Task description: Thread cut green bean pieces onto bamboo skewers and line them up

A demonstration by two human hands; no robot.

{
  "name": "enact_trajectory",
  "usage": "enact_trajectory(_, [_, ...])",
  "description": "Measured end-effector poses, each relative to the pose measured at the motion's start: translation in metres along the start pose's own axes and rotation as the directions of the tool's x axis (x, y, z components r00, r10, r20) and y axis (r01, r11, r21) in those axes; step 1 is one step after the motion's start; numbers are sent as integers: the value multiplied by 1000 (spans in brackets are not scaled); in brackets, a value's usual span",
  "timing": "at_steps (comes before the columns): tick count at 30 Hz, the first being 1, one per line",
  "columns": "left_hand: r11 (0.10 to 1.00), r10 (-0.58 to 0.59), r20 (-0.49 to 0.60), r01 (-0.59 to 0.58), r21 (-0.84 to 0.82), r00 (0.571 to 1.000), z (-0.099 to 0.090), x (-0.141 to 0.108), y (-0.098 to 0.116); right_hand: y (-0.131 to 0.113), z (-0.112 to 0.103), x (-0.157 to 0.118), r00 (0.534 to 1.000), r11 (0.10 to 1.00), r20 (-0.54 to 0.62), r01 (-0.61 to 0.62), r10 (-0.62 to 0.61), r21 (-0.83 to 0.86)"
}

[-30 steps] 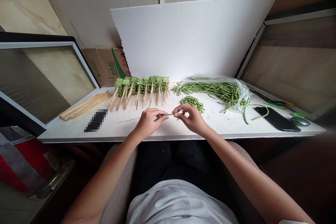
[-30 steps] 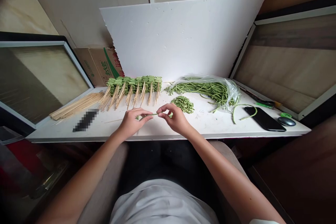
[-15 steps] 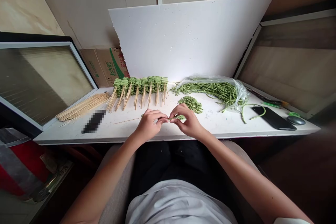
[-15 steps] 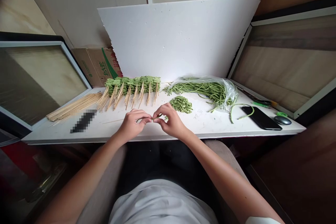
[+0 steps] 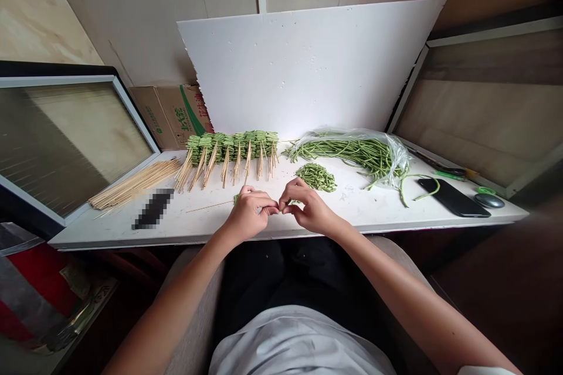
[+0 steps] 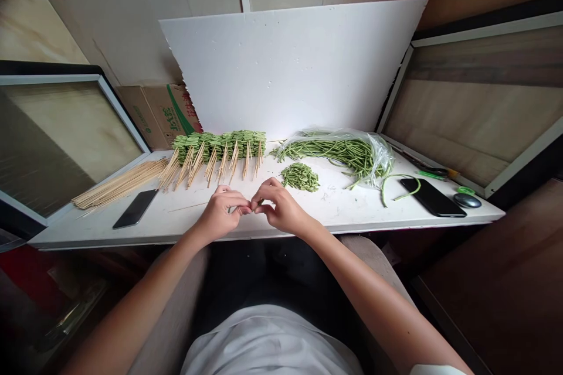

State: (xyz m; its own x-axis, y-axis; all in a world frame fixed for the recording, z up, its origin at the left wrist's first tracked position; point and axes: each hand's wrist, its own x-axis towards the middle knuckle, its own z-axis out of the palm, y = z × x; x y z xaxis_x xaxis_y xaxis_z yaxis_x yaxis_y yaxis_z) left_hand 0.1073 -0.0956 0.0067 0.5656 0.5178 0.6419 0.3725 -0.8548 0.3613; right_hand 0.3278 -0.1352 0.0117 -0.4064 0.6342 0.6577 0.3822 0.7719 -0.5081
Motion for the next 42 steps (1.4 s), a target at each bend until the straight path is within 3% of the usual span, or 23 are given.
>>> enact_trajectory(6, [996,33,-134,-21,88,990,-9,3,6,-7,-2,2,991,998,-129,-52,47,-37])
enact_trajectory(13, [1000,12,-112,-12,6,994,-4,2,14,-6,5,1,975,998,-223,-18,3,-63])
enact_trajectory(20, [1000,-5,-70,4,-2,998,0,1,15,-6,3,0,995,999,-101,22,-26,-43])
enact_trajectory(24, [999,-51,-41,50,-12,998,-3,2,0,-8,0,1,1000,1000,14,15,-15,19])
enact_trajectory(26, [992,-112,-37,110,-58,993,-5,3,-11,-5,-2,1,1000,1000,11,1,-2,16])
enact_trajectory(29, [968,-201,-9,197,-155,980,-8,4,-23,15,-7,-1,996,997,-76,-46,41,-69])
enact_trajectory(35, [958,-207,43,211,-195,977,-7,3,-23,89,-18,-20,970,932,-149,-228,192,-281])
enact_trajectory(38, [952,-222,59,229,-204,973,-5,2,-23,107,-18,-28,968,918,-102,-251,230,-307])
enact_trajectory(42, [952,-220,69,230,-203,973,-4,2,-24,108,-18,-31,973,921,-6,-222,232,-321])
